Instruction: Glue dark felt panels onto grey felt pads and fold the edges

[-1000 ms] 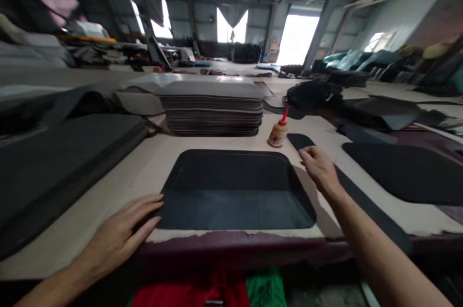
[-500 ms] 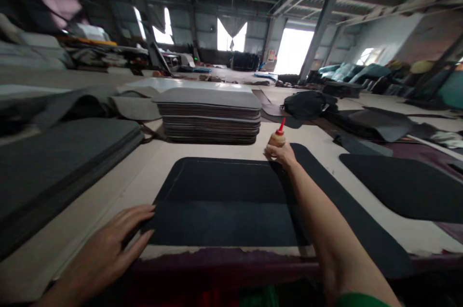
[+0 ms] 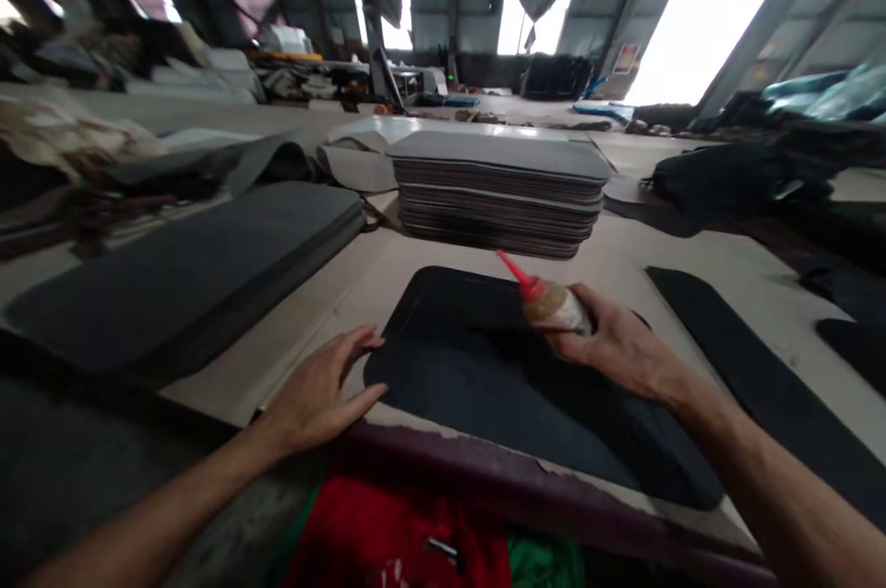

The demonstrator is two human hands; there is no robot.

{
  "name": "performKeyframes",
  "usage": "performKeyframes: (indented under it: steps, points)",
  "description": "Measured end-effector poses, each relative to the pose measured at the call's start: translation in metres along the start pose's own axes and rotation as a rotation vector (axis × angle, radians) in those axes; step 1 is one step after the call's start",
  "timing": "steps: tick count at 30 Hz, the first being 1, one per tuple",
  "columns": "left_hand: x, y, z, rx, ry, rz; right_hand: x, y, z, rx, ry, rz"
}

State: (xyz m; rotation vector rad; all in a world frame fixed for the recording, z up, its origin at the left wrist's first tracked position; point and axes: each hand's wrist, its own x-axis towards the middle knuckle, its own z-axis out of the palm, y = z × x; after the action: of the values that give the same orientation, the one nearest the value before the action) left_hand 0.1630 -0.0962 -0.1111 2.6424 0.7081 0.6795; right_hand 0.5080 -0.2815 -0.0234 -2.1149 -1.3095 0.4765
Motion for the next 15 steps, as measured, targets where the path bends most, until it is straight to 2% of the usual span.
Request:
performKeyframes:
  steps: [3, 5, 10, 15]
  points:
    - [-0.001, 0.000, 0.001, -0.029, 0.001, -0.042, -0.017, -0.030, 0.018, -0.072, -0.170, -0.025]
    - [-0.001, 0.000, 0.001, -0.045, -0.009, -0.060, -0.023, -0.045, 0.026, -0.092, -0.205, -0.030]
    - [-0.001, 0.002, -0.001, -0.080, -0.030, -0.063, -0.027, -0.068, 0.038, -0.111, -0.217, -0.016]
    - [0.000, 0.003, -0.002, -0.095, -0.019, -0.057, -0.026, -0.078, 0.046, 0.013, -0.193, -0.015]
